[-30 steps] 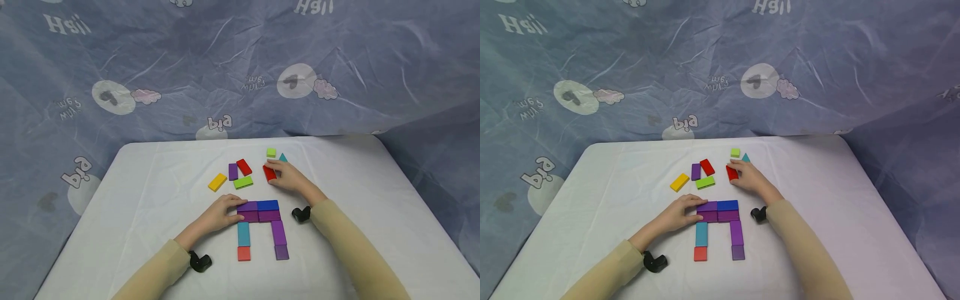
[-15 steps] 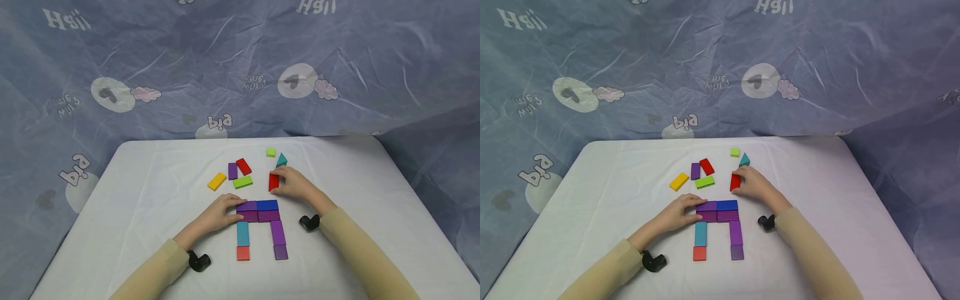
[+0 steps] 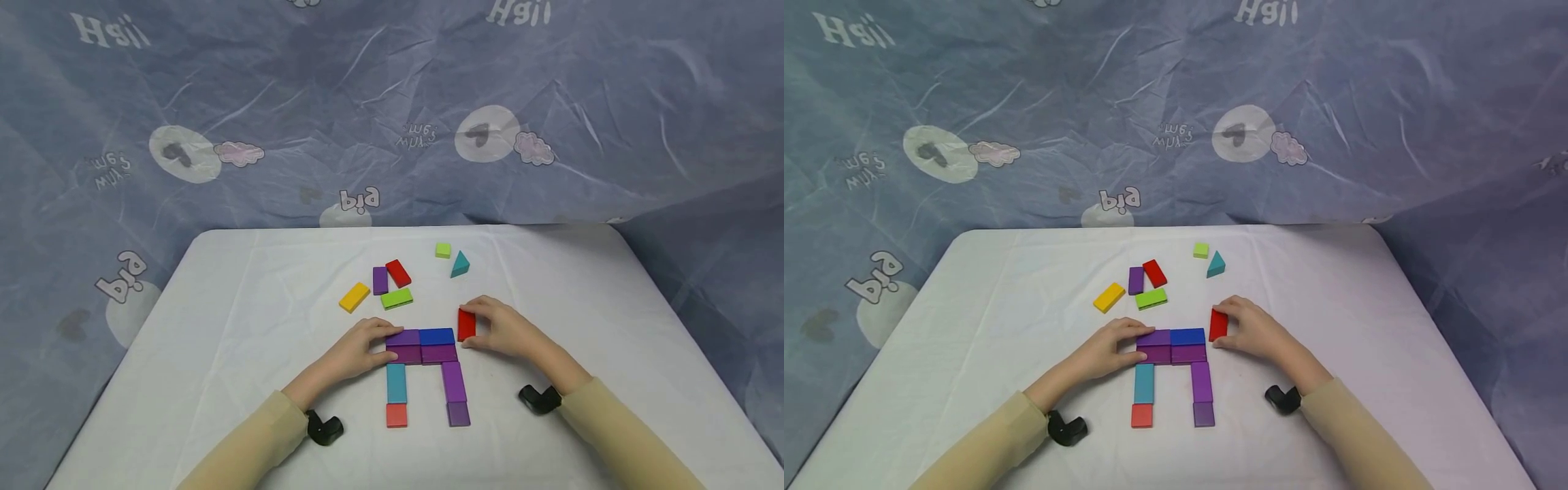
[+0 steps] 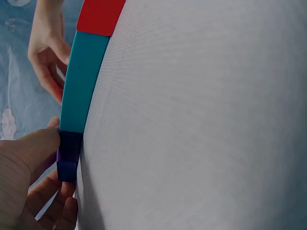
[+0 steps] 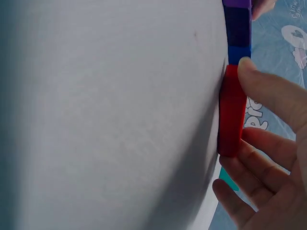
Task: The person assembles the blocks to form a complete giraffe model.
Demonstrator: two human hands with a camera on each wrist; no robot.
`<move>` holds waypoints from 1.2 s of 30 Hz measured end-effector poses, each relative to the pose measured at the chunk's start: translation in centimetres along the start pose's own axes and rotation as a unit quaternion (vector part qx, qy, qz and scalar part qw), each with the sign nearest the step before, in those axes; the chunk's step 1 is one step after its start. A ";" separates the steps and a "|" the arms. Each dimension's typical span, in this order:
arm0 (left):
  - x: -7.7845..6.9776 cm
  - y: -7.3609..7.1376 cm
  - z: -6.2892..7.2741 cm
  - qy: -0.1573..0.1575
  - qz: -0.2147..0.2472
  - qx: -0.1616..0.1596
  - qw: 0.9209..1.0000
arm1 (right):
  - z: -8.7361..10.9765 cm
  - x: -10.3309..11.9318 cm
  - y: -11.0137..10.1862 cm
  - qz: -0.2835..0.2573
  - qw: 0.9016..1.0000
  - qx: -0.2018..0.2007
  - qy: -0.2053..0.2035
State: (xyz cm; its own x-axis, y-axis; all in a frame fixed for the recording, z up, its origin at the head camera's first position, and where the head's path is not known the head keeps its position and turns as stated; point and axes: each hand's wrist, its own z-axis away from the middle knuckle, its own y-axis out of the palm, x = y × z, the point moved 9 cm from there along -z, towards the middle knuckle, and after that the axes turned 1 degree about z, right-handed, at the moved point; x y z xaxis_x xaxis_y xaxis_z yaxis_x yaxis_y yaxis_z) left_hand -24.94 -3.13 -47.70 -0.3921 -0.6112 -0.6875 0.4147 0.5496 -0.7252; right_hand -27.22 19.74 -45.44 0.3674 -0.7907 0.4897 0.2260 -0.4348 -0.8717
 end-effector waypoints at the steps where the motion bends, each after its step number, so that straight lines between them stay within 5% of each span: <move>1: 0.0 0.0 0.0 0.000 0.000 0.000 1.000 | 0.2 0.1 0.0 -0.002 1.000 0.003 -0.001; 10: -0.1 0.0 0.0 0.009 0.002 -0.003 1.000 | 1.1 1.5 0.2 -0.002 0.999 0.010 -0.046; 36: -0.1 0.1 0.0 0.005 0.000 -0.001 1.000 | 1.3 1.8 0.3 -0.010 0.998 0.017 -0.052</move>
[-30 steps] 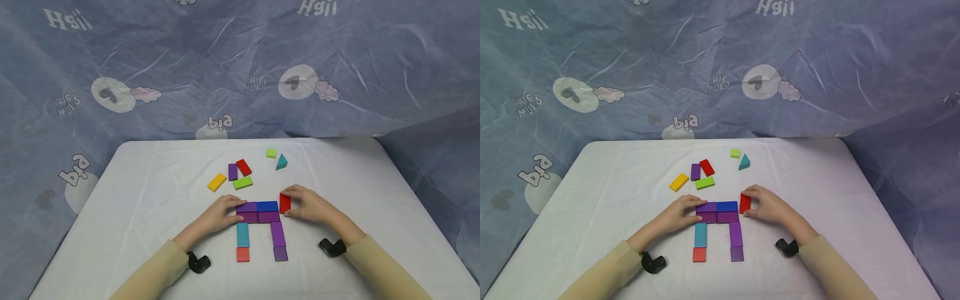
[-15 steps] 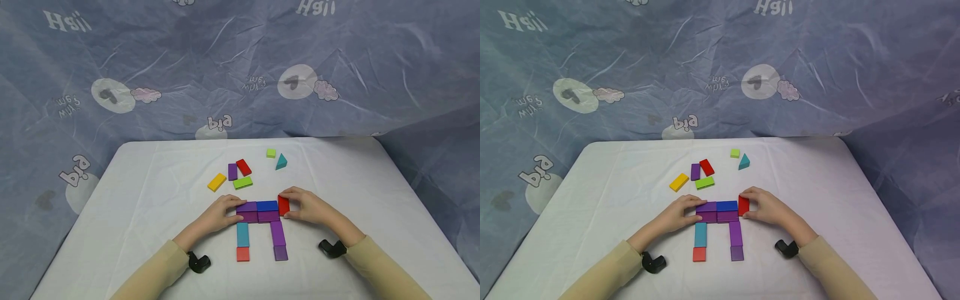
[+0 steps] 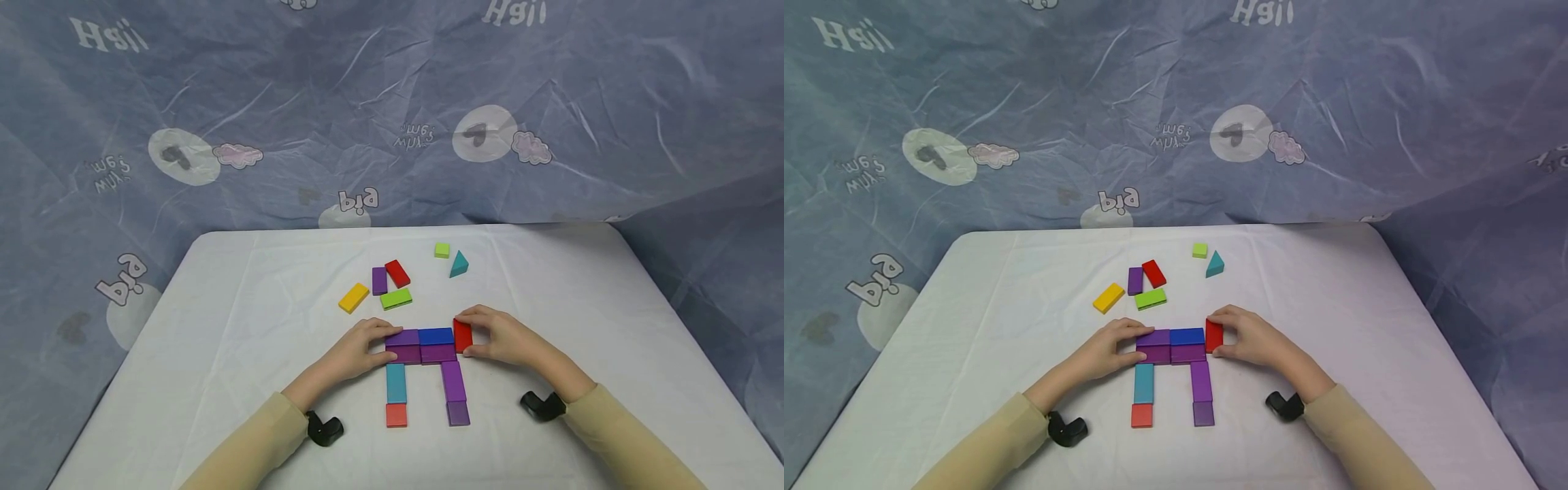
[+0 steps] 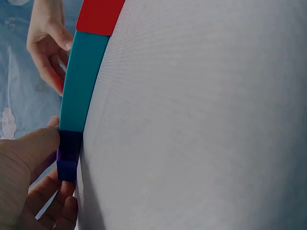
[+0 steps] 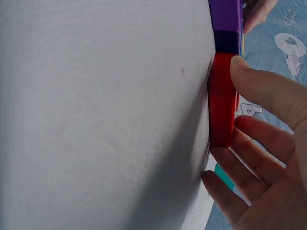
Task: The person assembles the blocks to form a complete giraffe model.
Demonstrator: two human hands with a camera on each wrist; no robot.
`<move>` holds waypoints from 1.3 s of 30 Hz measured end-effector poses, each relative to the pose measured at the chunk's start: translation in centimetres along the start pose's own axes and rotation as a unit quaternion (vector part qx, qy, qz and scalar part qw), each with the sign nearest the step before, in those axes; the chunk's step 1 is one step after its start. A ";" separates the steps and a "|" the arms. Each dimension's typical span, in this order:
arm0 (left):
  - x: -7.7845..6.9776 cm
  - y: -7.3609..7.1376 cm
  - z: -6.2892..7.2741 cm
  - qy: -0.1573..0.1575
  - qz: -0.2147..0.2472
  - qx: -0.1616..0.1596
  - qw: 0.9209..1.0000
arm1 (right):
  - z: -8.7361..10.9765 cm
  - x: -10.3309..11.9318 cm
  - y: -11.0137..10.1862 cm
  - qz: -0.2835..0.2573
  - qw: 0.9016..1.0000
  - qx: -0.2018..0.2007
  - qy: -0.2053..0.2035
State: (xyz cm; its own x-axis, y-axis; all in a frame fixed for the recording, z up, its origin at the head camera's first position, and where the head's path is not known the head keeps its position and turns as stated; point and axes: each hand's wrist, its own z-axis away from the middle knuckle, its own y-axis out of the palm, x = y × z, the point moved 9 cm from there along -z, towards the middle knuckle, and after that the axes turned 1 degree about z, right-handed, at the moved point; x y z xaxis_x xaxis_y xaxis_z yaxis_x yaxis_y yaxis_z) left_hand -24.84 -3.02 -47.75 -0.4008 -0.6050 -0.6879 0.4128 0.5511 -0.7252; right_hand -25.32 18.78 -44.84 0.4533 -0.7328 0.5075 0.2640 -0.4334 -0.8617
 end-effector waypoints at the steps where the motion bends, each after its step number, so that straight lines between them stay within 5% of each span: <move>1: 0.0 0.0 0.0 0.000 0.000 0.000 1.000 | 0.0 0.0 0.0 -0.001 1.000 0.000 0.000; 10: 0.0 0.1 -0.1 -0.001 0.001 0.002 1.000 | -0.9 -0.4 -0.4 -0.010 0.999 0.011 0.029; 17: 0.1 0.0 -0.2 -0.009 -0.003 0.004 1.000 | -5.7 0.6 -1.2 -0.042 0.999 0.006 0.034; 26: 0.0 0.2 -0.2 -0.009 -0.003 0.008 1.000 | -10.7 1.1 1.2 -0.042 0.996 0.042 0.072; 39: 0.0 0.0 -0.1 -0.002 -0.003 0.000 1.000 | -12.5 1.4 2.2 0.017 0.994 0.052 0.091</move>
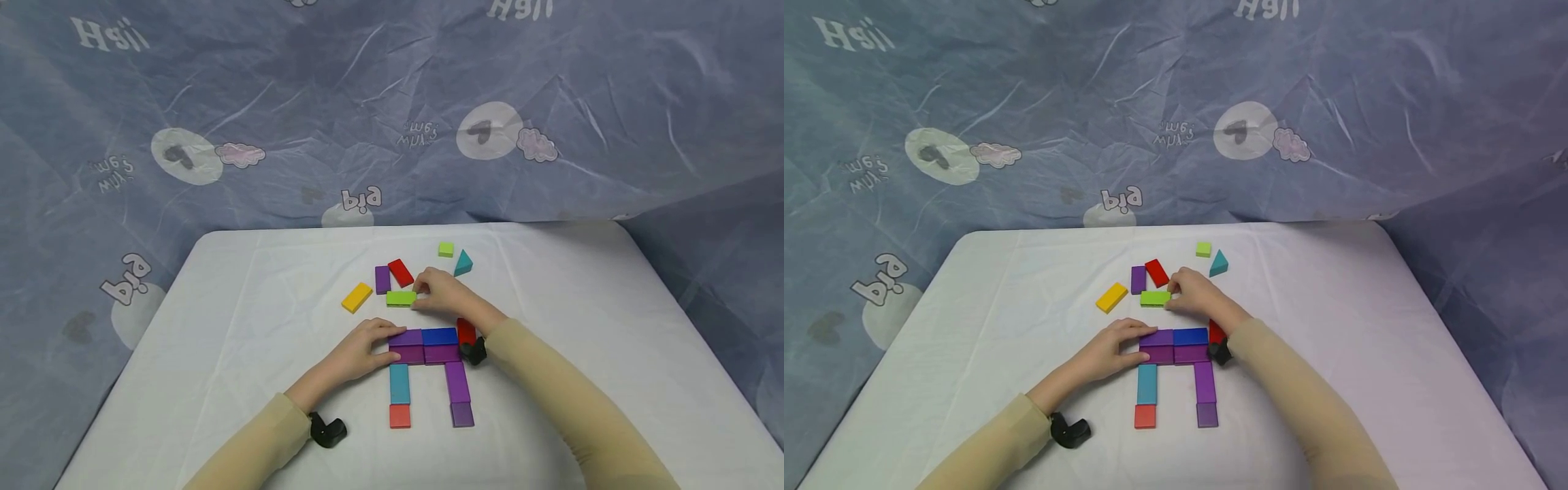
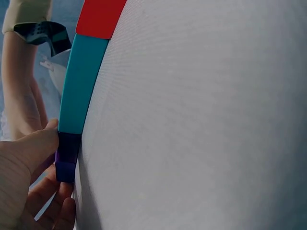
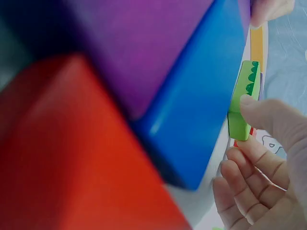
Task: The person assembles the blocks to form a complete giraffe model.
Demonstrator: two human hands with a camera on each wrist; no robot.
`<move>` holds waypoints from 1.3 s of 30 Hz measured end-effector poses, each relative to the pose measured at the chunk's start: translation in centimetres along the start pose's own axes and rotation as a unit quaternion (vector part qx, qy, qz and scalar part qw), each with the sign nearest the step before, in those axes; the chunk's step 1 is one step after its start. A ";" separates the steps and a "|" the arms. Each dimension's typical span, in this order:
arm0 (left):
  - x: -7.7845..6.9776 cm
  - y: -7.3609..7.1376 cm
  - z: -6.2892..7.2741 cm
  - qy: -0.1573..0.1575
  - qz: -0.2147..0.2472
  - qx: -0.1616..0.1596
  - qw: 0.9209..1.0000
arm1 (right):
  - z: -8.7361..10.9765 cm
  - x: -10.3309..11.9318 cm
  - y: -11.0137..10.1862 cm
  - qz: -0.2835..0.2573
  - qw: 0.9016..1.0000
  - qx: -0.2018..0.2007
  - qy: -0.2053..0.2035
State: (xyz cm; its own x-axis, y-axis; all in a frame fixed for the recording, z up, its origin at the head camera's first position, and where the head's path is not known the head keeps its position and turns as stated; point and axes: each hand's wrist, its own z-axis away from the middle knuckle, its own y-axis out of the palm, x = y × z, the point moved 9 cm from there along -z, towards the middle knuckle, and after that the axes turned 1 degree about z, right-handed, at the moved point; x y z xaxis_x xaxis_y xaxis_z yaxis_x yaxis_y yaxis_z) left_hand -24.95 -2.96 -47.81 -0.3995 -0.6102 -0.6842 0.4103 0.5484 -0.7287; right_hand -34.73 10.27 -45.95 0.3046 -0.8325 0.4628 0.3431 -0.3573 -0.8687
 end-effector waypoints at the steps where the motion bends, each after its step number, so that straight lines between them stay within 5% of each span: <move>1: 0.0 0.0 0.0 0.001 0.000 -0.001 1.000 | 0.1 -0.1 -0.1 0.004 1.000 0.000 0.003; 17: -0.2 -0.1 -0.3 -0.001 0.001 -0.001 1.000 | 5.2 -8.2 -3.3 -0.013 0.986 0.016 0.165; 24: -0.2 0.1 0.1 -0.009 0.008 0.007 1.000 | 5.3 -7.7 -3.8 -0.036 0.997 -0.033 0.057; 29: -0.1 0.2 0.3 -0.010 0.011 0.005 1.000 | 5.0 -7.1 -3.1 -0.041 0.999 -0.014 -0.018; 39: 0.1 0.1 0.3 -0.009 0.013 -0.001 1.000 | 4.8 -7.6 -2.8 -0.052 0.999 0.008 0.001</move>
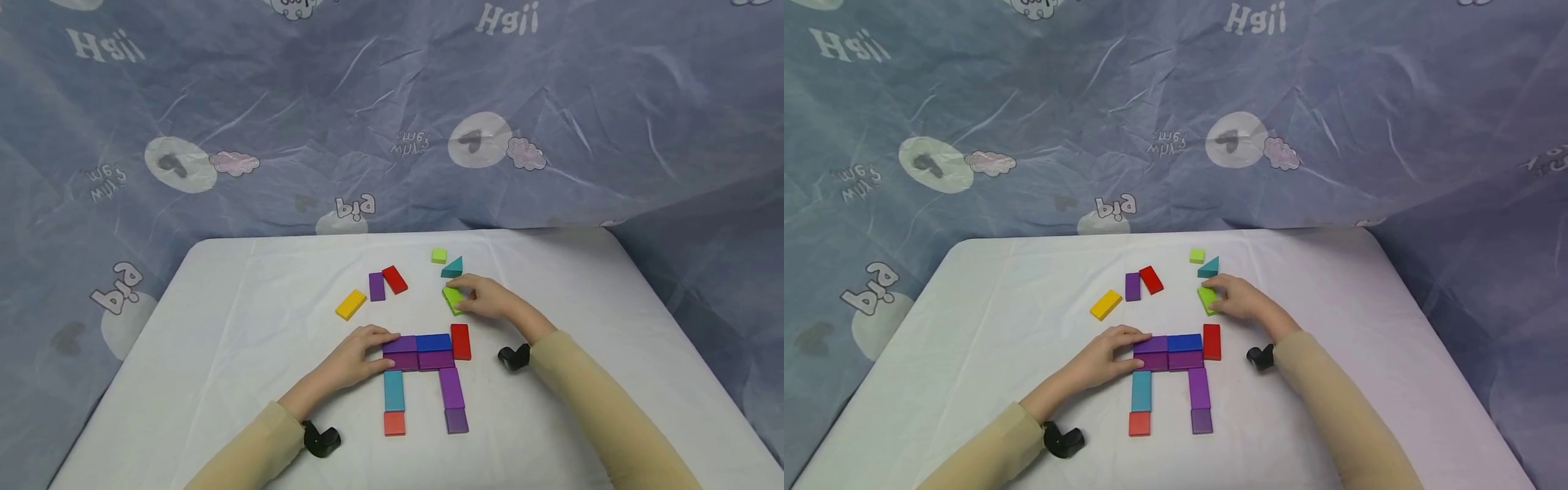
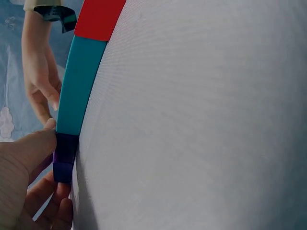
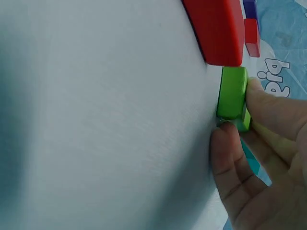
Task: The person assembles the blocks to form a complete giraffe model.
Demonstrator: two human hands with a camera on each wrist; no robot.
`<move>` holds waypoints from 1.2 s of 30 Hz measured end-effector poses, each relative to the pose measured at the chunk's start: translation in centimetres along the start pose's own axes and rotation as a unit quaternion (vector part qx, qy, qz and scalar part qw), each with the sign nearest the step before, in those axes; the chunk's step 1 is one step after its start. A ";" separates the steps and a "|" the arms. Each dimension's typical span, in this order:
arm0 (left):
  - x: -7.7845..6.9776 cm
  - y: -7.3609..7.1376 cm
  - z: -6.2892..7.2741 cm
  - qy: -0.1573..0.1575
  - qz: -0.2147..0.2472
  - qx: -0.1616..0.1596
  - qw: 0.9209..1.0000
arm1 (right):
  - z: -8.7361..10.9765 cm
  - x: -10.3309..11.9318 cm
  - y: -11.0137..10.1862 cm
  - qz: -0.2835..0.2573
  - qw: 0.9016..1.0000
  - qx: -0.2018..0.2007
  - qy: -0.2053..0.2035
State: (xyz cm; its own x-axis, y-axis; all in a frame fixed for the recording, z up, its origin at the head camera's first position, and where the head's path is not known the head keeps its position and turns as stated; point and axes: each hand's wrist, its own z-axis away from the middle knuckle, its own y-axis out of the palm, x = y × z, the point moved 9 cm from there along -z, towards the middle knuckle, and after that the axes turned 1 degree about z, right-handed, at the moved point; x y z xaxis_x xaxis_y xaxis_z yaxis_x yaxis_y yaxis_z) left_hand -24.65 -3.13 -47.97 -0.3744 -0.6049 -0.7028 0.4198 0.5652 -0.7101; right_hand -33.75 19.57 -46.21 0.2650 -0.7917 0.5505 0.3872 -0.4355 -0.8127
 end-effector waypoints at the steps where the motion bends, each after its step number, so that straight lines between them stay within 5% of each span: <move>1: 0.0 0.0 0.0 0.001 0.000 0.000 1.000 | 0.0 -0.2 -0.1 -0.004 1.000 -0.008 0.005; 8: 0.1 -0.1 0.0 0.002 0.000 0.001 1.000 | 0.8 -1.6 -0.1 -0.037 0.997 -0.060 0.041; 17: 0.1 -0.1 -0.1 0.003 -0.002 0.000 1.000 | 1.8 -1.6 0.4 -0.066 0.994 -0.081 0.023; 36: 0.3 -0.1 0.0 -0.002 0.016 -0.007 1.000 | 3.1 -1.9 1.1 -0.122 0.991 -0.059 0.017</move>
State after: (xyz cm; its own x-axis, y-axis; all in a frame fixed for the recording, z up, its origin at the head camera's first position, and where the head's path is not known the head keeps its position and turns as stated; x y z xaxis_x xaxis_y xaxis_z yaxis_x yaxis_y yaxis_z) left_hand -24.80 -3.32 -48.10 -0.3574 -0.5888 -0.7250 0.4205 0.5917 -0.6878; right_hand -31.12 21.93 -47.59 0.1465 -0.6698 0.7279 0.3288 -0.6610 -0.6745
